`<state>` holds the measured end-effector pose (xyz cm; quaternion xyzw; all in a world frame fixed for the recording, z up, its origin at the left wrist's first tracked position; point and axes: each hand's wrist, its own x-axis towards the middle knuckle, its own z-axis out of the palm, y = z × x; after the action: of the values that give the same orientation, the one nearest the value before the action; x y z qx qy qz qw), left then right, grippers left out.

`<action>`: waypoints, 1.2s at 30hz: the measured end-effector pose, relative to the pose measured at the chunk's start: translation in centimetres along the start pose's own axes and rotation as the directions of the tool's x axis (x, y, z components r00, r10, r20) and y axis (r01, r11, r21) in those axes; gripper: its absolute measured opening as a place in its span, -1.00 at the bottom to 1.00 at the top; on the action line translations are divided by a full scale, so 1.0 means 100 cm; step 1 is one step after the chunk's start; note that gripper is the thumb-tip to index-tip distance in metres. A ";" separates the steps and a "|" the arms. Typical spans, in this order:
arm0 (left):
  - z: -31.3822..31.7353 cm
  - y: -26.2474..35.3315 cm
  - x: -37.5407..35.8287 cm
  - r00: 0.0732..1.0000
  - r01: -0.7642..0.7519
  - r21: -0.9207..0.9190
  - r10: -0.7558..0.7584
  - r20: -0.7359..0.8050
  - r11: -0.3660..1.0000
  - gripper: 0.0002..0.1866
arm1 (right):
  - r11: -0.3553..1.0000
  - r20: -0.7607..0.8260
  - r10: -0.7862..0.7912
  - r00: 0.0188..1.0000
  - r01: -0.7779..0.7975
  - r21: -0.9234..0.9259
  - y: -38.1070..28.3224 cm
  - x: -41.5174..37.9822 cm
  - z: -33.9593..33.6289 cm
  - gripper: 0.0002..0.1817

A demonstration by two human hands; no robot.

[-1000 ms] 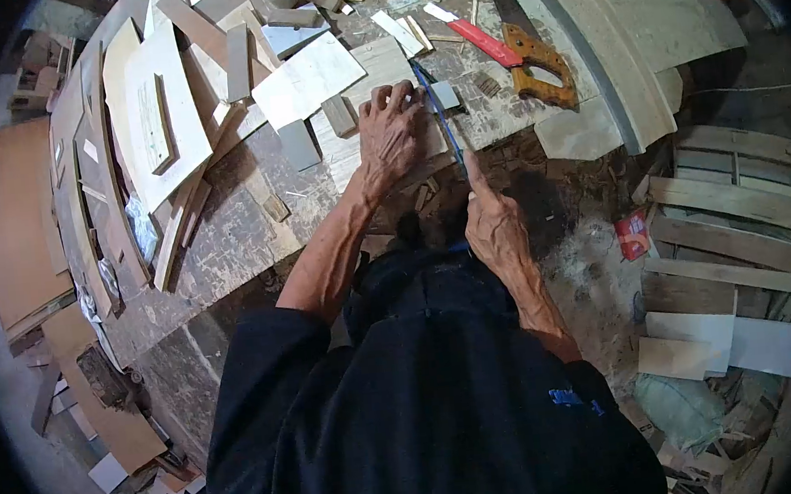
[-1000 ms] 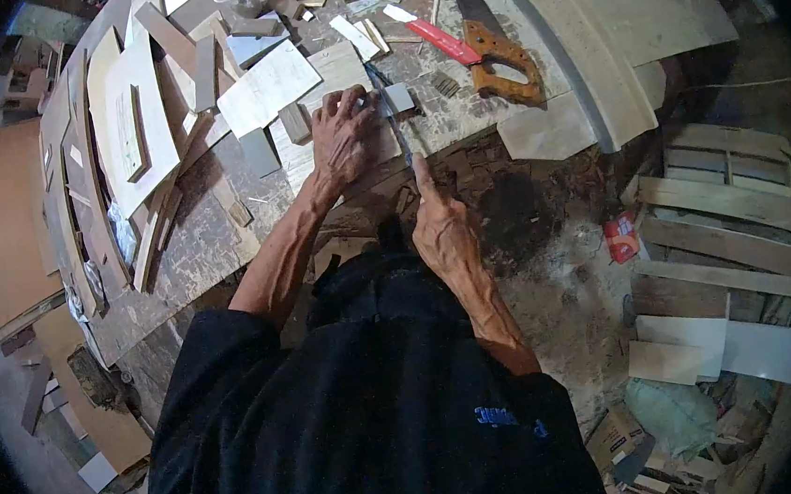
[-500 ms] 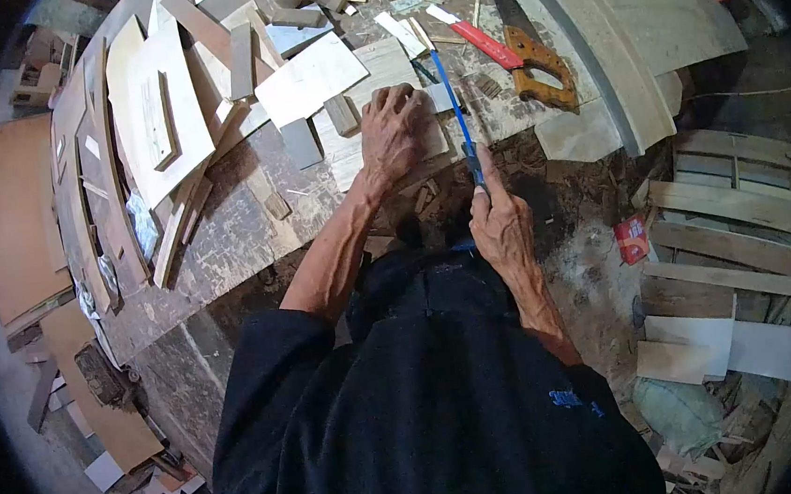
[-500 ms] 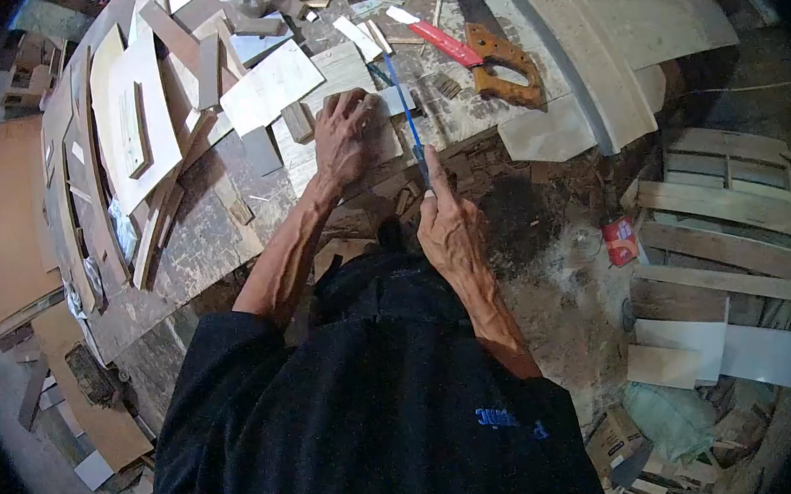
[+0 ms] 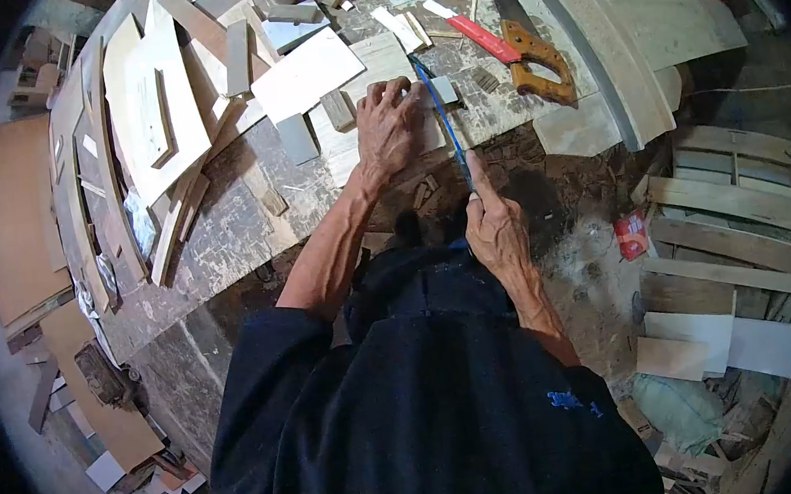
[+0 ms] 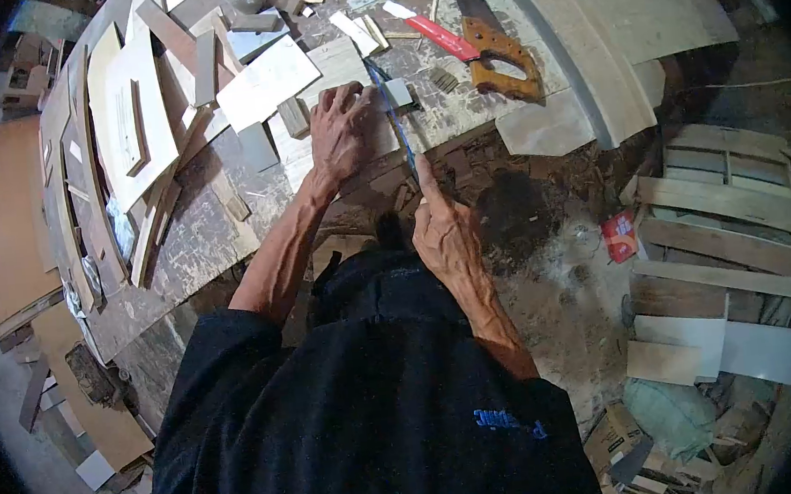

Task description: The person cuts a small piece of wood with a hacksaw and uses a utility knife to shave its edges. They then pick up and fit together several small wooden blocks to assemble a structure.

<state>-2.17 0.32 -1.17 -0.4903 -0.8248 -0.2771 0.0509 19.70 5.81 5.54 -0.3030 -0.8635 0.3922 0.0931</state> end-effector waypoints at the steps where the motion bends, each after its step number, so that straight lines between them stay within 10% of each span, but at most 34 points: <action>1: 0.001 -0.002 0.000 1.000 -0.006 0.014 0.006 0.005 1.000 -0.33 | 1.000 0.014 0.009 1.000 -0.009 -0.001 -0.001 0.000 0.000 -0.31; 36: 0.012 -0.013 0.002 0.991 -0.109 0.023 0.110 -0.072 0.994 -0.65 | 0.988 0.033 -0.090 0.995 0.094 -0.126 -0.001 0.005 0.013 -0.16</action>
<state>-3.12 0.67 -2.63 -0.5239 -0.7967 -0.2839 0.1006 18.71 5.26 4.64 -0.2628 -0.9010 0.3358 0.0797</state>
